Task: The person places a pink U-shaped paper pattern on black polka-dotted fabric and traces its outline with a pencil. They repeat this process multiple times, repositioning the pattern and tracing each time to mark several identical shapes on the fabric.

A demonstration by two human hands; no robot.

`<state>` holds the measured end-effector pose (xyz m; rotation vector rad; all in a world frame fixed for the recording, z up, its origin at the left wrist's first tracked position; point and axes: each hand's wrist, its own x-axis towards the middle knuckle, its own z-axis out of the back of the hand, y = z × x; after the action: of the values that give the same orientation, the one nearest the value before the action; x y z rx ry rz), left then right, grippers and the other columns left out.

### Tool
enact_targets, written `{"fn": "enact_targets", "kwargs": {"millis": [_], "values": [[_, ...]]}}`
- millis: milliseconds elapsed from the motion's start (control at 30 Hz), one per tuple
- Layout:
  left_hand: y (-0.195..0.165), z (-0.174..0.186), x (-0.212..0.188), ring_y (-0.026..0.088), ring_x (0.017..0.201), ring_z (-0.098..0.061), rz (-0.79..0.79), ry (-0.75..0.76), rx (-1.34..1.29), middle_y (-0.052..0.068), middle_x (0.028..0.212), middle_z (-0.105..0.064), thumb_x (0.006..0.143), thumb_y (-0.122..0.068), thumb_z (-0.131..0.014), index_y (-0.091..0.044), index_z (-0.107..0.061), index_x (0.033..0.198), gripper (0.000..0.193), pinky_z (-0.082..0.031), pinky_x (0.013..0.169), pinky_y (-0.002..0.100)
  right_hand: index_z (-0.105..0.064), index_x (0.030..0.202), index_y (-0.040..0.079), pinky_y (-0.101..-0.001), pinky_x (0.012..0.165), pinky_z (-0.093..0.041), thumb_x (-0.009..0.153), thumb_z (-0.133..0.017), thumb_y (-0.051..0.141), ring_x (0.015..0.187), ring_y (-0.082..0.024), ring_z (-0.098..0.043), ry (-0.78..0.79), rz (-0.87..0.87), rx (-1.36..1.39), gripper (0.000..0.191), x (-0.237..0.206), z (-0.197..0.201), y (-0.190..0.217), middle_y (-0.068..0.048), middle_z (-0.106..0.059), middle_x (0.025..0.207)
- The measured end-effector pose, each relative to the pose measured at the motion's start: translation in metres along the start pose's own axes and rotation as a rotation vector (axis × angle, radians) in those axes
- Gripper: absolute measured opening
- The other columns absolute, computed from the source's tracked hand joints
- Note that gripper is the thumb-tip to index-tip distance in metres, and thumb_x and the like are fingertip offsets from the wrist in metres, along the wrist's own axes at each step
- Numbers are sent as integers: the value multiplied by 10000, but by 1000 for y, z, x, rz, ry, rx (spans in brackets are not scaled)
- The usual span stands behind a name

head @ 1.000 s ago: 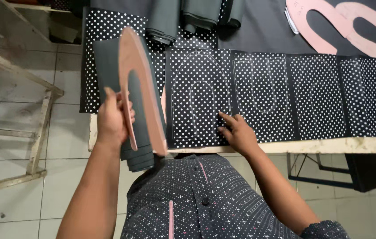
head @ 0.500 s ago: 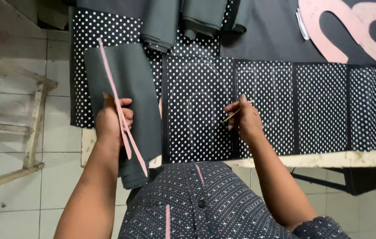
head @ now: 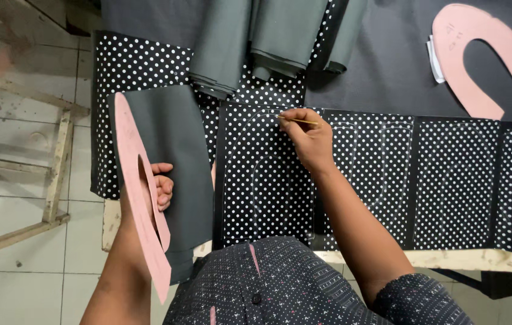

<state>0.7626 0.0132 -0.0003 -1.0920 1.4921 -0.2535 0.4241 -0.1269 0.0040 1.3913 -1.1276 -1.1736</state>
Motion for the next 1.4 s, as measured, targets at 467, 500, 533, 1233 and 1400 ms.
{"fn": "enact_targets", "kwargs": {"millis": [467, 500, 533, 1233, 1400], "values": [[-19, -27, -19, 105, 394, -402, -1, -119, 47, 75, 592, -528, 1070, -333, -337, 56, -565, 1118, 454, -313, 353, 238, -679, 1007, 4, -217, 829, -566, 956, -732, 34, 916, -74, -677, -104, 39, -170, 80, 2, -5, -18, -59, -746, 1061], [-19, -26, -19, 108, 394, -410, -8, -108, 35, 78, 594, -534, 1062, -307, -343, 57, -564, 1117, 429, -317, 352, 239, -677, 1005, 5, -215, 832, -567, 958, -729, 33, 924, -72, -680, -102, 53, -170, 76, 2, -6, -18, -58, -746, 1063], [-18, -25, -18, 111, 394, -417, -15, -94, 22, 80, 596, -539, 1054, -281, -348, 57, -562, 1115, 405, -321, 350, 239, -682, 1009, 5, -214, 830, -564, 958, -726, 28, 923, -72, -679, -103, 59, -183, 72, 2, -7, -18, -57, -744, 1064], [-3, -9, -11, 127, 423, -435, -11, -22, -53, 101, 652, -563, 1034, -231, -363, 56, -543, 1184, 371, -341, 383, 240, -633, 1049, -24, -264, 863, -575, 979, -648, -27, 925, -128, -687, -127, 57, -70, 72, -46, 26, 5, -105, -721, 1073], [6, -5, -2, 118, 401, -399, 19, -68, 0, 79, 618, -528, 1108, -458, -354, 5, -541, 1178, 504, -299, 359, 236, -639, 1054, -5, -270, 843, -587, 980, -649, -8, 898, -131, -702, -290, -15, -105, 75, -104, 72, 9, -116, -732, 1058]]}}
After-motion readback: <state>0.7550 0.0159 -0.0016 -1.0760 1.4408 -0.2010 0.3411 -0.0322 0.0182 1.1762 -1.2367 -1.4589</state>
